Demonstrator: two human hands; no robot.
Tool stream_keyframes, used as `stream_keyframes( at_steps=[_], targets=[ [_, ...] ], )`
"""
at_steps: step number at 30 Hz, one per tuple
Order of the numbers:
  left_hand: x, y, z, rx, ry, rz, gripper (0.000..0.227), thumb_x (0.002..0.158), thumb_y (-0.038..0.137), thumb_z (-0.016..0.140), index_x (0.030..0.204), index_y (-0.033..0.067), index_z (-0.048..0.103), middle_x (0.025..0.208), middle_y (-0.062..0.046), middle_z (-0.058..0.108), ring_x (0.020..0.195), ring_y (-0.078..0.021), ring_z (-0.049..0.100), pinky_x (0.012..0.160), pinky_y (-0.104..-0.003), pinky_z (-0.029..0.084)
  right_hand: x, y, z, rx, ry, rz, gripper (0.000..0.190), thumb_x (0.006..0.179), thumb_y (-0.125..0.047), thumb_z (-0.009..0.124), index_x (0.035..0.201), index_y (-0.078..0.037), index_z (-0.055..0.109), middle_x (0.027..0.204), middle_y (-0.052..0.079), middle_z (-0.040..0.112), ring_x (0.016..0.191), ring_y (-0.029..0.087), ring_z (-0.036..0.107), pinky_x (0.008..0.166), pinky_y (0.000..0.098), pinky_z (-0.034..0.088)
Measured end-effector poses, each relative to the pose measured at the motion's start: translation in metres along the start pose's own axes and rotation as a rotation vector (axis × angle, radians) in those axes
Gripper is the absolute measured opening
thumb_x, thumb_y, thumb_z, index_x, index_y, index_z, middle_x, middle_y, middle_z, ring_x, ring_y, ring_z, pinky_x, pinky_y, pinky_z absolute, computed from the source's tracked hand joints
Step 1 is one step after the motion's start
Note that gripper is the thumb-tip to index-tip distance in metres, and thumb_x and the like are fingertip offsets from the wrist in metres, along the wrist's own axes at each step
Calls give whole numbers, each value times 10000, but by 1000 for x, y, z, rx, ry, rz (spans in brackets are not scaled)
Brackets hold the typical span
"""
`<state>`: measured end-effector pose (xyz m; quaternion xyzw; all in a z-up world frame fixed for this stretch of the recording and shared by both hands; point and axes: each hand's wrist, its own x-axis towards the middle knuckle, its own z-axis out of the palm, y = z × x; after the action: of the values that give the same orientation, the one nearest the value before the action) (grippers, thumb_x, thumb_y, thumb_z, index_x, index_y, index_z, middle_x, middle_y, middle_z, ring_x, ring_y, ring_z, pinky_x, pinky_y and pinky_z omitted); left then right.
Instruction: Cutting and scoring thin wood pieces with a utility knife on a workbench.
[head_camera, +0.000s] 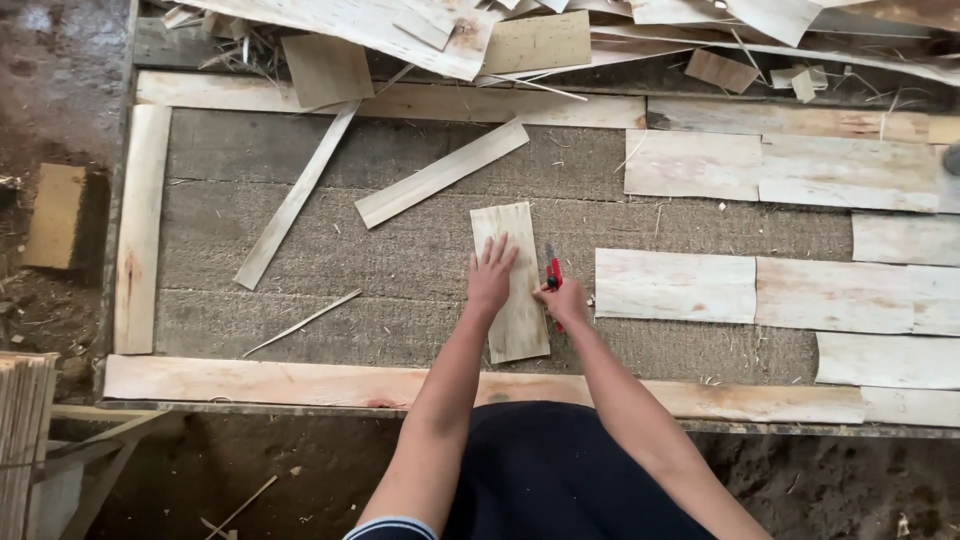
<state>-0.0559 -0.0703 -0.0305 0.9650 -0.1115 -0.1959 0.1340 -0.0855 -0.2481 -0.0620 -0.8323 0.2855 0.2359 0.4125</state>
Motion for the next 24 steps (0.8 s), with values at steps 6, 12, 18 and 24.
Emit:
stream_keyframes(
  at_steps=[6, 12, 18, 24],
  targets=[
    [6, -1, -4, 16, -102, -30, 799, 893, 421, 730, 1591, 331, 352, 1737, 31, 110, 1591, -288, 125, 1237, -609, 239, 9, 4, 1, -37, 33, -71, 145, 783, -184, 802, 896, -93, 805, 735, 75, 766, 543, 230, 729, 485, 312, 614],
    [7, 9, 2, 80, -111, -51, 968, 824, 446, 814, 1618, 327, 274, 1727, 5, 135, 1581, -312, 148, 1236, -607, 255, -7, -42, -7, -150, -4, -44, 468, 963, -468, 562, 1107, -41, 688, 1102, 246, 722, 1139, 440, 682, 943, 557, 542],
    [17, 8, 3, 130, -135, -41, 1090, 763, 506, 844, 1633, 354, 205, 1710, 14, 206, 1559, -317, 199, 1206, -608, 286, 6, -106, -32, -315, -99, -142, 527, 1015, -455, 422, 1316, -28, 493, 1277, 321, 640, 1263, 489, 591, 1063, 595, 476],
    [21, 10, -1, 113, -170, -59, 1032, 796, 497, 823, 1632, 321, 244, 1709, 12, 217, 1557, -326, 202, 1199, -588, 287, -3, -152, -31, -421, -46, -227, 445, 1019, -397, 406, 1245, -17, 445, 1131, 343, 675, 1132, 512, 667, 960, 584, 538]
  ],
)
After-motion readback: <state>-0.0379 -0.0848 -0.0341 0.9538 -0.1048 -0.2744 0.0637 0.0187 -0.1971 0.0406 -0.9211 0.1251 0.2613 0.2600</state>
